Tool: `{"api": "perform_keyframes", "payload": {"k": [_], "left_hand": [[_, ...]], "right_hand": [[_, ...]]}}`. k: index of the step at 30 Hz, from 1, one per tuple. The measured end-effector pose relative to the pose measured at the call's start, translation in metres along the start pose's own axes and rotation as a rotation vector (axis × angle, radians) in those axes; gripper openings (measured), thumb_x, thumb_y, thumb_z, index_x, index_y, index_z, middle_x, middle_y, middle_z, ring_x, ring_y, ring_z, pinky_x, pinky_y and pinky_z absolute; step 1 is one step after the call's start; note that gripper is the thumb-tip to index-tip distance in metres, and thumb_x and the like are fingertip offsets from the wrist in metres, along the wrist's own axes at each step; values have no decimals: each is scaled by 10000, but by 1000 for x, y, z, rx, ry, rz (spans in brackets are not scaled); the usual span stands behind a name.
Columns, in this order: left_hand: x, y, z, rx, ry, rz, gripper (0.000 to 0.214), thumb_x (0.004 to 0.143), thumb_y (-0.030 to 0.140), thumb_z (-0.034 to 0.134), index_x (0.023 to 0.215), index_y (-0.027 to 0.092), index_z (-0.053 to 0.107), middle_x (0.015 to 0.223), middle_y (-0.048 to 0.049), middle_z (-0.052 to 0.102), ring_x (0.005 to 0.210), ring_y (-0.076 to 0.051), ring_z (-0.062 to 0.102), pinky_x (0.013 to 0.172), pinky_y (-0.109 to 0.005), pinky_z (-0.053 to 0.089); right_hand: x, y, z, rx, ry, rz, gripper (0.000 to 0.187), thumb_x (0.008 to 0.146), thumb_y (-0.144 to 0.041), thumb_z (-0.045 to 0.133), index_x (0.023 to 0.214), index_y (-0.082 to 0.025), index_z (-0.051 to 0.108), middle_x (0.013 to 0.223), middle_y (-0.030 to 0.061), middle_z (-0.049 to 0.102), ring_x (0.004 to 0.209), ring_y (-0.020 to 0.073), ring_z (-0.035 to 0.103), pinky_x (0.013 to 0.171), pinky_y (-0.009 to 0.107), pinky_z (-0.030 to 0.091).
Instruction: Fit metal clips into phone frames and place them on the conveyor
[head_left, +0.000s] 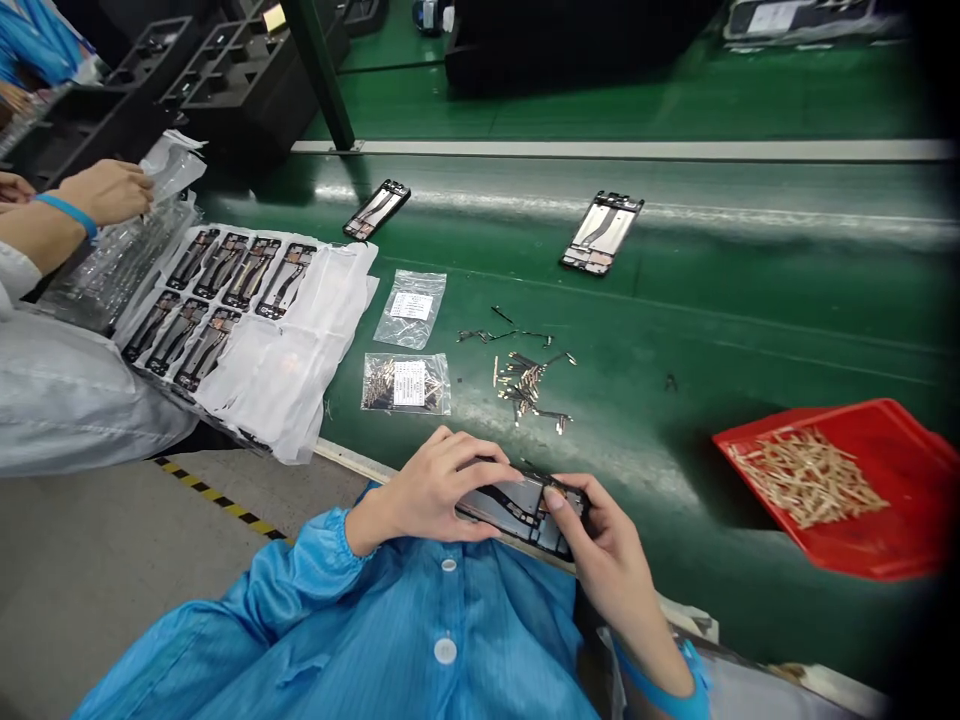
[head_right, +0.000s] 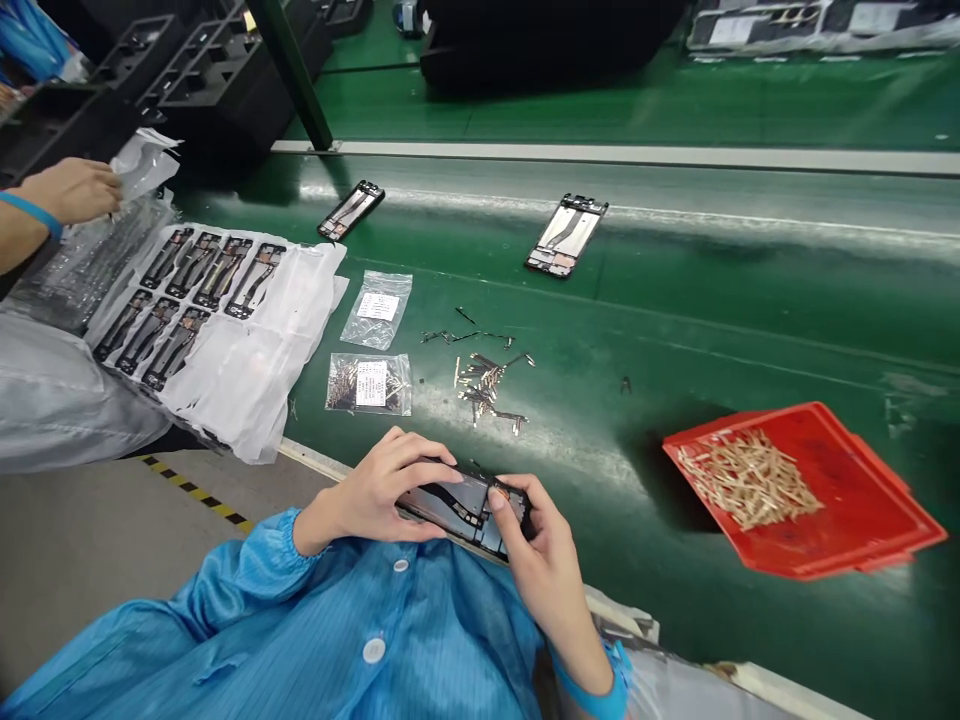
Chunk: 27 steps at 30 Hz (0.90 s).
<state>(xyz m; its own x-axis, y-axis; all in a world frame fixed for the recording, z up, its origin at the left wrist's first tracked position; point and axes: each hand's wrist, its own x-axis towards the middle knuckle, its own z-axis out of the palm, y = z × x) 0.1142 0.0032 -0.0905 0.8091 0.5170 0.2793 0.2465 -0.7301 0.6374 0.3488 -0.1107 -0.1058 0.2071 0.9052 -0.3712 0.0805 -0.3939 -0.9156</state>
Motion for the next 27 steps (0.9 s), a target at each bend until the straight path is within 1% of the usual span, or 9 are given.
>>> {"api": "perform_keyframes", "payload": {"k": [2,6,9,11,14,16,20,24,27], "left_hand": [[3,7,-3,2,-3,-33,673,938,576,740,1475,216,550,1327,-134,712,1133,-277,690,909,-398,451],[8,17,-6,-15,-38,-95,865,898,550,777,1611,220,416,1386,-126,701,1162,-286,674,934,-406,474],[10,24,-6,35,-97,-152,929,872,539,778,1648,218,380,1323,-103,733,1041,-283,670,885,-416,483],[11,27,-5,53,-122,-189,971,843,546,793,1653,197,386,1223,-92,750,972,-278,657,864,-418,489],[12,27,-7,49,-155,-197,1003,825,541,813,1656,176,385,1179,-86,750,941,-269,647,864,-414,493],[14,27,-10,56,-181,-190,1006,833,530,817,1664,181,369,1206,-87,748,948,-266,648,866,-409,487],[16,27,-18,55,-199,-174,965,869,558,803,1665,216,376,1213,-80,734,1004,-265,662,884,-397,476],[15,25,-15,35,-145,-179,926,909,714,734,1620,191,454,1124,-84,746,949,-261,676,844,-389,476],[13,20,-4,47,-25,-227,607,1039,601,648,1492,203,578,1068,-61,779,900,-230,699,797,-371,458]], "right_hand": [[-1,-4,0,69,-4,27,534,936,-743,713,1053,-227,642,807,22,675,678,172,582,586,258,497],[0,-4,0,192,-114,91,498,947,-699,727,1107,-240,616,828,19,679,692,180,614,616,270,551],[2,2,0,231,-36,77,412,984,-629,710,1054,-235,614,787,8,641,663,172,596,579,258,534],[4,7,-2,242,-45,43,361,1021,-588,666,1033,-229,629,761,4,619,641,171,587,555,259,524],[9,9,-8,116,-57,-109,324,1047,-541,648,1131,-231,687,921,47,701,766,195,672,646,278,582],[12,7,-12,-4,28,-277,300,1025,-480,714,1218,-251,703,1078,70,725,916,210,714,775,294,612],[16,-4,-17,-184,120,-543,79,1010,-298,752,1086,-276,746,1027,50,706,893,193,701,767,299,587],[17,-10,-20,-318,98,-657,76,1019,-223,727,1044,-279,774,993,51,720,846,201,701,737,330,576],[20,-8,-19,-300,75,-664,63,1029,-244,709,1024,-263,769,985,69,732,845,221,717,735,356,597]]}}
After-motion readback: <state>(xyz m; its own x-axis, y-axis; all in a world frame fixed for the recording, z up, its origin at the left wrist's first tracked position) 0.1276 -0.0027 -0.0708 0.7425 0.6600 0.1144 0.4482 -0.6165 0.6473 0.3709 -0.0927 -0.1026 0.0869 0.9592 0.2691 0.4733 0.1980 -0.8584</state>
